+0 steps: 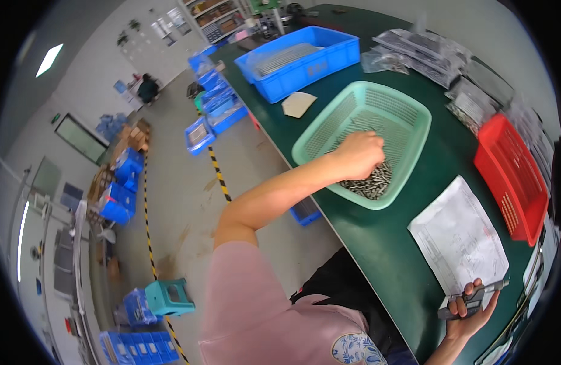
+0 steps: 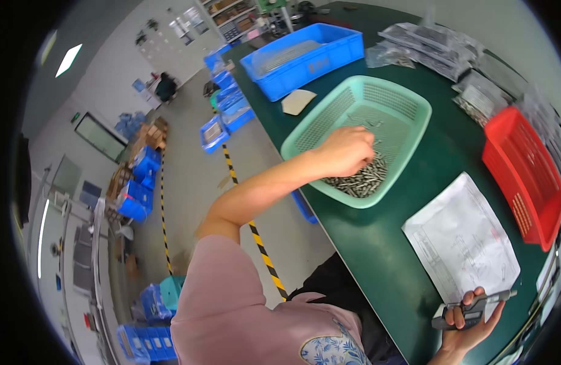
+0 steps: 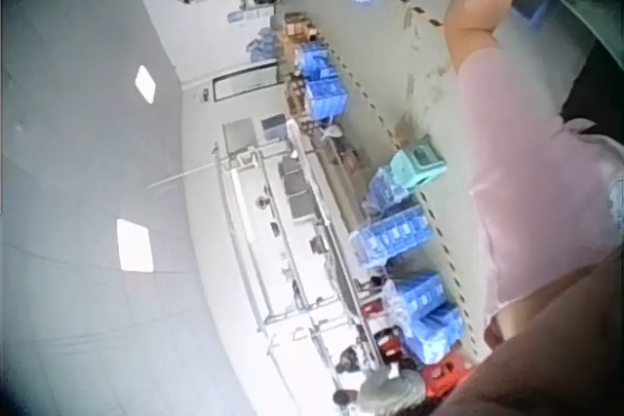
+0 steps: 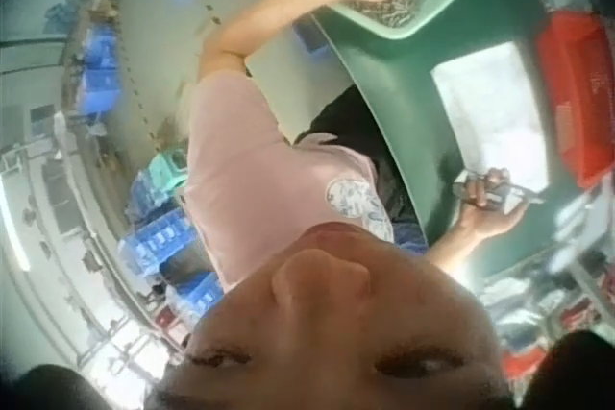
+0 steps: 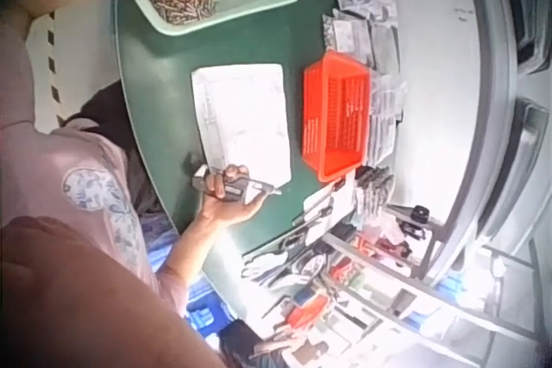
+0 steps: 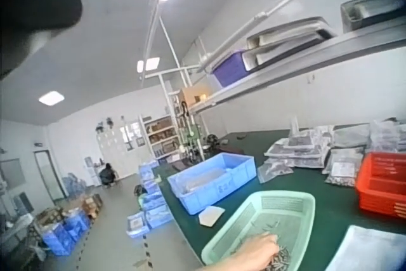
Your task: Measuring small metal pins or hardware components using a digital micrometer and a digital caliper.
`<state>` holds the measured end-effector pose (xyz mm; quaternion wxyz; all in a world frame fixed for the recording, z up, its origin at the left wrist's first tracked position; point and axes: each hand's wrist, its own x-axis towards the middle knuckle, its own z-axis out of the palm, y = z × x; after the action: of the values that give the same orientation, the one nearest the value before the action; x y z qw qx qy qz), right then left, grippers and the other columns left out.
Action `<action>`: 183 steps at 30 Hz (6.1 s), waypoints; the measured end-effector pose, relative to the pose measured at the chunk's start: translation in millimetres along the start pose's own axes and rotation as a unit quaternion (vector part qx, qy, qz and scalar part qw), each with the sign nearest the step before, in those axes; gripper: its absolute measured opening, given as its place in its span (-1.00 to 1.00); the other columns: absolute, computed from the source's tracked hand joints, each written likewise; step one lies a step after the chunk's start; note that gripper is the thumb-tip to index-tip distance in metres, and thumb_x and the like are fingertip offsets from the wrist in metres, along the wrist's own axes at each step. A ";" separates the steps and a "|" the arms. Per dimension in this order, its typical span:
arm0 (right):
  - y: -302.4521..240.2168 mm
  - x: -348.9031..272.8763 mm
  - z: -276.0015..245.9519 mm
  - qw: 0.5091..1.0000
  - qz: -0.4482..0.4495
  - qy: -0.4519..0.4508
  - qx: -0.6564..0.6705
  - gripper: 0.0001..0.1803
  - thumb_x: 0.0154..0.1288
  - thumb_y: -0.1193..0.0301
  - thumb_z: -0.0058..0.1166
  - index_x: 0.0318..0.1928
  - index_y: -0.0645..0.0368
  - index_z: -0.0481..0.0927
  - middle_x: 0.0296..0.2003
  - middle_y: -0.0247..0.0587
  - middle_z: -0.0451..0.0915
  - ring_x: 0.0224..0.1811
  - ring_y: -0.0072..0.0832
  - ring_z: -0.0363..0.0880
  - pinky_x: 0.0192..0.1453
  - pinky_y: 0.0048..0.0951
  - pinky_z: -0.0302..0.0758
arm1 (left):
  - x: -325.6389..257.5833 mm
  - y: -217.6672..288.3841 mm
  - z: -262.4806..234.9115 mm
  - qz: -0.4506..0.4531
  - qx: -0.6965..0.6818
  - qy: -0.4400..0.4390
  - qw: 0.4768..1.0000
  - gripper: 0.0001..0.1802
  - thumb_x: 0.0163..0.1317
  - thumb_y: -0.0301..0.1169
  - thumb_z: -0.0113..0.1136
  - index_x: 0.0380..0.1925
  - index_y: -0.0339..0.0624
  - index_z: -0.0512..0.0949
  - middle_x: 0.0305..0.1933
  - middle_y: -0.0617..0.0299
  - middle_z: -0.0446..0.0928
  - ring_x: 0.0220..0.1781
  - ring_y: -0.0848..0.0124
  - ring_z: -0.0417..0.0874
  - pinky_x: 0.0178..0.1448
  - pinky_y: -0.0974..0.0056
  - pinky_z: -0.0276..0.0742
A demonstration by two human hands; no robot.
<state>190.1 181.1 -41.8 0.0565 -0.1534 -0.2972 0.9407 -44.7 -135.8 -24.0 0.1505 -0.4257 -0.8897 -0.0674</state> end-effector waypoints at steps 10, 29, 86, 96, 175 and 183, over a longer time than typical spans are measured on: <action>3.3 -0.9 22.6 0.999 -0.007 0.038 -0.017 -0.45 0.21 -0.09 -0.46 -0.30 0.15 0.36 -0.56 -0.26 0.40 -0.89 -0.64 0.05 -0.78 -0.59 0.00 | 47.0 105.9 -26.3 -0.076 -0.554 0.082 0.825 -0.88 -0.03 -0.50 0.19 -0.47 -0.26 0.46 -0.44 0.28 0.49 -0.38 0.55 0.49 -0.35 0.43 0.41; -1.8 9.0 5.5 0.995 0.017 -0.044 0.085 -0.28 0.22 -0.12 -0.65 -0.21 0.29 0.37 -0.46 -0.13 0.42 -0.83 -0.60 0.15 -0.66 -0.56 0.15 | 36.5 202.7 38.7 -0.138 -0.804 -0.177 0.550 -0.84 0.10 -0.51 0.07 -0.33 -0.34 0.36 -0.35 0.12 0.48 -0.32 0.49 0.49 -0.19 0.42 0.44; 5.8 11.3 11.1 0.998 0.015 -0.003 0.055 -0.19 0.09 -0.27 -0.53 -0.27 0.30 0.41 -0.52 -0.11 0.45 -0.83 -0.61 0.12 -0.73 -0.65 0.14 | 31.4 196.4 46.7 -0.131 -0.814 -0.201 0.529 -0.85 0.11 -0.55 -0.02 -0.30 -0.37 0.36 -0.27 0.10 0.42 -0.23 0.44 0.45 -0.13 0.39 0.35; 4.0 10.1 11.2 0.995 0.017 -0.012 0.095 -0.20 0.12 -0.24 -0.60 -0.26 0.30 0.40 -0.51 -0.13 0.46 -0.84 -0.63 0.11 -0.73 -0.65 0.11 | 31.1 199.8 45.9 -0.134 -0.804 -0.215 0.537 -0.84 0.10 -0.55 -0.01 -0.30 -0.39 0.37 -0.26 0.10 0.43 -0.22 0.41 0.47 -0.09 0.36 0.35; 2.9 9.0 8.5 0.993 0.059 0.006 0.103 -0.22 0.09 -0.25 -0.49 -0.33 0.31 0.41 -0.52 -0.07 0.46 -0.83 -0.58 0.14 -0.74 -0.66 0.14 | 32.6 202.6 43.6 -0.095 -0.815 -0.171 0.546 -0.87 0.06 -0.61 -0.03 -0.35 -0.33 0.33 -0.31 0.12 0.38 -0.27 0.48 0.42 -0.18 0.42 0.34; -0.9 9.6 12.2 0.992 0.068 -0.011 0.104 -0.25 0.11 -0.23 -0.45 -0.32 0.29 0.42 -0.53 -0.06 0.46 -0.80 -0.56 0.17 -0.73 -0.64 0.14 | 33.4 202.0 39.8 -0.109 -0.820 -0.162 0.538 -0.89 0.06 -0.62 -0.02 -0.36 -0.33 0.34 -0.34 0.17 0.39 -0.28 0.51 0.42 -0.19 0.45 0.33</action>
<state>177.1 177.1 -34.2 0.0046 -0.1567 -0.1873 0.9697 84.3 25.6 -52.4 -0.4198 -0.2669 -0.4945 -0.7127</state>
